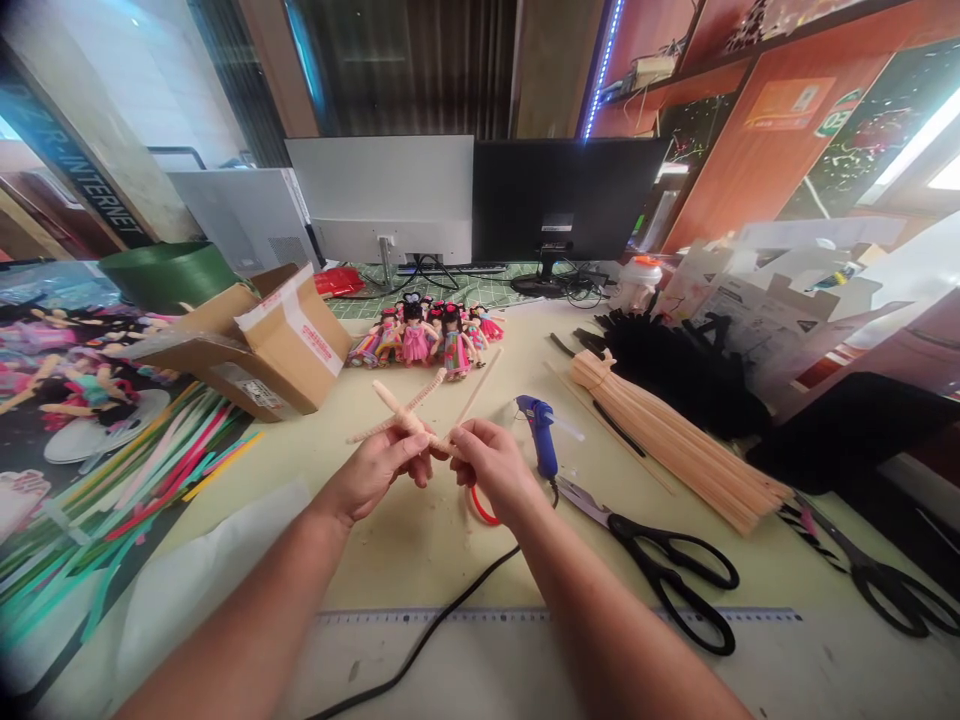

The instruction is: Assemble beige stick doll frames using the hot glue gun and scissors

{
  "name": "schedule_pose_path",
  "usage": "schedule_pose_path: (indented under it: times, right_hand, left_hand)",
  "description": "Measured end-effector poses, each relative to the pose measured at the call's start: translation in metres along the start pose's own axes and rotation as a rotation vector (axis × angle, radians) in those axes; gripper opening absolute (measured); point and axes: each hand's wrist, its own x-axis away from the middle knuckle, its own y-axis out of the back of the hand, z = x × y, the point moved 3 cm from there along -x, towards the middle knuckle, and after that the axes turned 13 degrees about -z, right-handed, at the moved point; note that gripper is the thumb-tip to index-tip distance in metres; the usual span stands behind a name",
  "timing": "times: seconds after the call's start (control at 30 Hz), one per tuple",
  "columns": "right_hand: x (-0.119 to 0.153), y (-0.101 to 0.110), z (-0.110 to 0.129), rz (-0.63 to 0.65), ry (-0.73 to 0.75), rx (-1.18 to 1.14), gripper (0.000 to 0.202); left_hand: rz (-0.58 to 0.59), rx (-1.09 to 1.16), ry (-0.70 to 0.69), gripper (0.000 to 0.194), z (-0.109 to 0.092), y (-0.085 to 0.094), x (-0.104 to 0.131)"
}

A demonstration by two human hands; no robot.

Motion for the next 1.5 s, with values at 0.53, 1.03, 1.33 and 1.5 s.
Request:
schedule_pose_path:
  times: [0.53, 1.03, 1.33, 1.5]
  right_hand:
    - [-0.002, 0.001, -0.004, 0.042, 0.007, 0.078, 0.027]
    - [-0.003, 0.001, -0.006, 0.038, 0.0, 0.113, 0.034]
    - [-0.003, 0.0, -0.006, 0.018, 0.001, 0.167, 0.035]
    - [-0.005, 0.0, -0.01, -0.002, 0.002, 0.156, 0.036]
  left_hand:
    - [-0.161, -0.032, -0.027, 0.023, 0.003, 0.008, -0.005]
    - [-0.207, -0.171, -0.164, 0.023, -0.007, 0.003, -0.002]
    - [-0.162, -0.229, -0.209, 0.023, -0.015, -0.005, 0.004]
    - [-0.155, -0.211, -0.194, 0.022, -0.015, -0.006, 0.004]
